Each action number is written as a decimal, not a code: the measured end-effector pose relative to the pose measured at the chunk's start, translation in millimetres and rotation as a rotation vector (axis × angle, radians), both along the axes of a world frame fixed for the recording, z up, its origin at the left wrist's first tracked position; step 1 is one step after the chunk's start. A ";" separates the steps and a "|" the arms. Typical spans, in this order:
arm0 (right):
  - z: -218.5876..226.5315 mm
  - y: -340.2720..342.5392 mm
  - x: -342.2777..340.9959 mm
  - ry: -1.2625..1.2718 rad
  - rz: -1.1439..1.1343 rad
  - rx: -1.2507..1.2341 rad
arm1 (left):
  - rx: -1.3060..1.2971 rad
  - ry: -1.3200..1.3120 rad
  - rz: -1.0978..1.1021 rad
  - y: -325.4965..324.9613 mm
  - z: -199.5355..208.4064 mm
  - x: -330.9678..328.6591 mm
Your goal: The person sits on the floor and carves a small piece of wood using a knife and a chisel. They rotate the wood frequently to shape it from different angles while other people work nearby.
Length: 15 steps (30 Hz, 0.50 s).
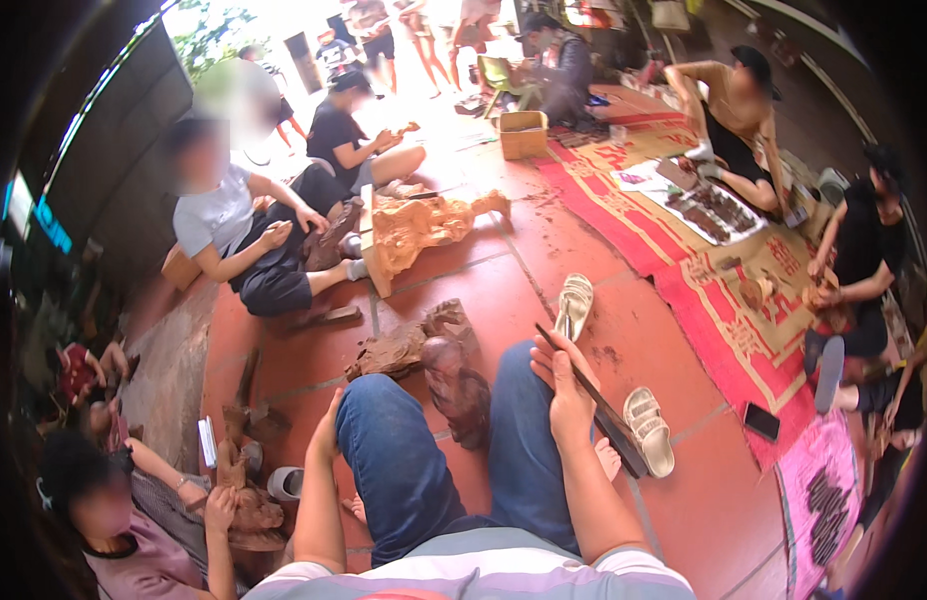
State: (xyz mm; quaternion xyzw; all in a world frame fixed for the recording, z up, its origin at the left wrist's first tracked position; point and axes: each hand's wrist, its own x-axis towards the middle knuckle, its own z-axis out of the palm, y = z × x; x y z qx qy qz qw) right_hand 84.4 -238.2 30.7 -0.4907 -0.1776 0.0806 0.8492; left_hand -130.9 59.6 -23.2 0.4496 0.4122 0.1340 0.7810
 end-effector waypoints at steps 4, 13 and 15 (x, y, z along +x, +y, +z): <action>2.4 11.9 -8.6 -0.046 0.062 0.026 | -0.187 -0.226 0.228 -23.1 -32.1 -22.2; 5.9 12.3 -14.0 -0.085 0.054 -0.014 | -0.209 -0.312 0.284 -33.0 -44.9 -60.6; 8.0 13.5 -11.0 -0.066 0.028 -0.042 | -0.224 -0.313 0.302 -33.4 -52.1 -73.3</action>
